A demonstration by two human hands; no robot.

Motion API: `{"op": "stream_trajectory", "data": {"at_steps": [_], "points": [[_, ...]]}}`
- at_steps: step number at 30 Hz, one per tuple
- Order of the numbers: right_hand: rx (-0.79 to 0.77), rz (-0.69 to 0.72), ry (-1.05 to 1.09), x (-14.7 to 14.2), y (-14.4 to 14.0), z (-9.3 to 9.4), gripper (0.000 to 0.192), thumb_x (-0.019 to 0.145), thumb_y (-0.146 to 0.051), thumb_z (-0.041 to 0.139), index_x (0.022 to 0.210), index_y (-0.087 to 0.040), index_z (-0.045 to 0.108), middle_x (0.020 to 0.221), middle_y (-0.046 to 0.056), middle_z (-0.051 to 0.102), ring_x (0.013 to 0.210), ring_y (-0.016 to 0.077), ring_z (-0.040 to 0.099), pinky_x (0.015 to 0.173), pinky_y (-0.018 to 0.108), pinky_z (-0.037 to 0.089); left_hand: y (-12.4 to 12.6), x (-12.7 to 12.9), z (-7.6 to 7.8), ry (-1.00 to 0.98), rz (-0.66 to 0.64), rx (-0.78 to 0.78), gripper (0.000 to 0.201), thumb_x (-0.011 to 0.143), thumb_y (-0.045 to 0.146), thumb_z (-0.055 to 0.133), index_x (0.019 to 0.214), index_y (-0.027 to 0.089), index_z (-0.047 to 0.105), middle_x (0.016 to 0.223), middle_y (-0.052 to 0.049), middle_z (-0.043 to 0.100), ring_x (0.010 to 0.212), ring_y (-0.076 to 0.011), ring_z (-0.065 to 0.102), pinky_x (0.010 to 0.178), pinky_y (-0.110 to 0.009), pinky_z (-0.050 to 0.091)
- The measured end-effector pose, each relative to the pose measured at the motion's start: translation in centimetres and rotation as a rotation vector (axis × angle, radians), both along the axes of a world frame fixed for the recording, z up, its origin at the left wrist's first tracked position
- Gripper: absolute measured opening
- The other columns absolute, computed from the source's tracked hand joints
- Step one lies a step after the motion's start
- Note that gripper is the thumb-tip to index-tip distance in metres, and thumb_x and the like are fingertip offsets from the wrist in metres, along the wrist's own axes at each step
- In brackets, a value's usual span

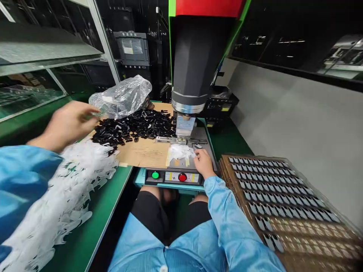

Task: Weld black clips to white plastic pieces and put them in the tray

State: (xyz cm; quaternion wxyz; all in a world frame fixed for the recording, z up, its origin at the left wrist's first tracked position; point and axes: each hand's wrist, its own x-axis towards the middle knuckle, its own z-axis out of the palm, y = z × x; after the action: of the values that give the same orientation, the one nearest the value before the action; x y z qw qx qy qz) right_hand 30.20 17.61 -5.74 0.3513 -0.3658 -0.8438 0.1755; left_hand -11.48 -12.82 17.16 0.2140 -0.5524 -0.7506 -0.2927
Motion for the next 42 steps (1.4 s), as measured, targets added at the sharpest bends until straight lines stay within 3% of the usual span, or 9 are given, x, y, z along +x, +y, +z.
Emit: {"op": "stream_trajectory", "data": {"at_steps": [3, 6, 10, 15, 24, 28, 35, 39, 42], "points": [[-0.001, -0.009, -0.083, 0.1, -0.7, 0.0, 0.026, 0.087, -0.019, 0.058, 0.112, -0.019, 0.067, 0.114, 0.011, 0.065, 0.091, 0.024, 0.062, 0.091, 0.038, 0.051, 7.0, 7.2, -6.8, -0.002, -0.295, -0.247, 0.031, 0.101, 0.048, 0.056, 0.109, 0.023, 0.072, 0.115, -0.005, 0.074, 0.11, -0.0243, 0.068, 0.099, -0.041, 0.057], [0.009, -0.08, -0.192, -0.4, -0.9, 0.3, 0.025, 0.091, -0.027, 0.064, 0.115, -0.019, 0.068, 0.12, 0.013, 0.064, 0.104, 0.0283, 0.062, 0.095, 0.04, 0.05, 12.5, 14.3, -12.3, -0.002, -0.467, -0.325, 0.026, 0.101, 0.034, 0.057, 0.118, 0.022, 0.071, 0.12, -0.01, 0.073, 0.115, -0.0264, 0.068, 0.101, -0.041, 0.056], [0.011, -0.143, -0.279, -0.8, -1.1, 0.5, 0.021, 0.095, -0.026, 0.062, 0.114, -0.02, 0.068, 0.118, 0.013, 0.064, 0.104, 0.0288, 0.061, 0.094, 0.039, 0.048, 16.4, 20.8, -15.8, 0.093, -0.597, -0.406, 0.026, 0.099, 0.028, 0.06, 0.121, 0.02, 0.071, 0.119, -0.012, 0.072, 0.115, -0.0308, 0.065, 0.102, -0.047, 0.054], [0.029, -0.169, -0.286, -0.8, -1.2, 0.3, 0.017, 0.095, -0.018, 0.055, 0.106, -0.02, 0.068, 0.112, 0.012, 0.065, 0.102, 0.0277, 0.06, 0.09, 0.038, 0.047, 16.5, 20.8, -16.7, 0.036, -0.484, -0.403, 0.022, 0.098, 0.027, 0.061, 0.116, 0.021, 0.07, 0.117, -0.013, 0.069, 0.112, -0.0319, 0.063, 0.1, -0.049, 0.052], [0.04, -0.1, -0.24, -0.2, -1.9, 1.1, 0.011, 0.091, -0.02, 0.056, 0.098, -0.023, 0.065, 0.105, 0.009, 0.064, 0.093, 0.0253, 0.057, 0.08, 0.034, 0.043, 14.5, 18.9, -18.5, -0.15, -0.262, -0.553, 0.031, 0.097, 0.054, 0.066, 0.103, 0.024, 0.069, 0.102, -0.008, 0.066, 0.095, -0.0264, 0.068, 0.084, -0.038, 0.053], [0.021, -0.018, -0.157, 0.5, -1.8, 1.2, 0.009, 0.089, -0.022, 0.055, 0.094, -0.024, 0.062, 0.102, 0.006, 0.066, 0.088, 0.0235, 0.059, 0.075, 0.032, 0.041, 14.9, 18.9, -18.6, -0.1, -0.292, -0.574, 0.02, 0.101, 0.039, 0.06, 0.097, 0.022, 0.07, 0.101, -0.009, 0.069, 0.09, -0.0247, 0.069, 0.083, -0.037, 0.054], [-0.108, -0.138, -0.035, 0.9, -1.4, 0.4, 0.02, 0.101, -0.035, 0.048, 0.107, -0.024, 0.063, 0.081, 0.002, 0.067, 0.077, 0.0229, 0.062, 0.072, 0.03, 0.044, 14.3, 16.2, -18.1, -0.043, -0.357, -0.514, 0.016, 0.101, 0.027, 0.056, 0.1, 0.023, 0.071, 0.092, -0.009, 0.072, 0.088, -0.028, 0.071, 0.078, -0.038, 0.055], [-0.032, -0.095, 0.039, 0.9, -1.4, 0.8, 0.029, 0.105, -0.036, 0.045, 0.109, -0.022, 0.07, 0.099, 0.008, 0.072, 0.089, 0.0231, 0.067, 0.083, 0.032, 0.052, 14.8, 14.3, -17.4, -0.095, -0.381, -0.408, 0.03, 0.104, 0.023, 0.049, 0.125, 0.02, 0.069, 0.107, -0.012, 0.072, 0.091, -0.0256, 0.072, 0.082, -0.037, 0.056], [0.027, -0.065, 0.074, 0.0, -1.1, 1.7, 0.037, 0.107, -0.029, 0.04, 0.121, -0.02, 0.073, 0.118, 0.013, 0.072, 0.111, 0.0247, 0.068, 0.101, 0.035, 0.052, 16.0, 13.6, -16.9, -0.083, -0.467, -0.329, 0.029, 0.105, 0.026, 0.048, 0.122, 0.02, 0.072, 0.109, -0.012, 0.07, 0.095, -0.0246, 0.07, 0.086, -0.038, 0.057]]}}
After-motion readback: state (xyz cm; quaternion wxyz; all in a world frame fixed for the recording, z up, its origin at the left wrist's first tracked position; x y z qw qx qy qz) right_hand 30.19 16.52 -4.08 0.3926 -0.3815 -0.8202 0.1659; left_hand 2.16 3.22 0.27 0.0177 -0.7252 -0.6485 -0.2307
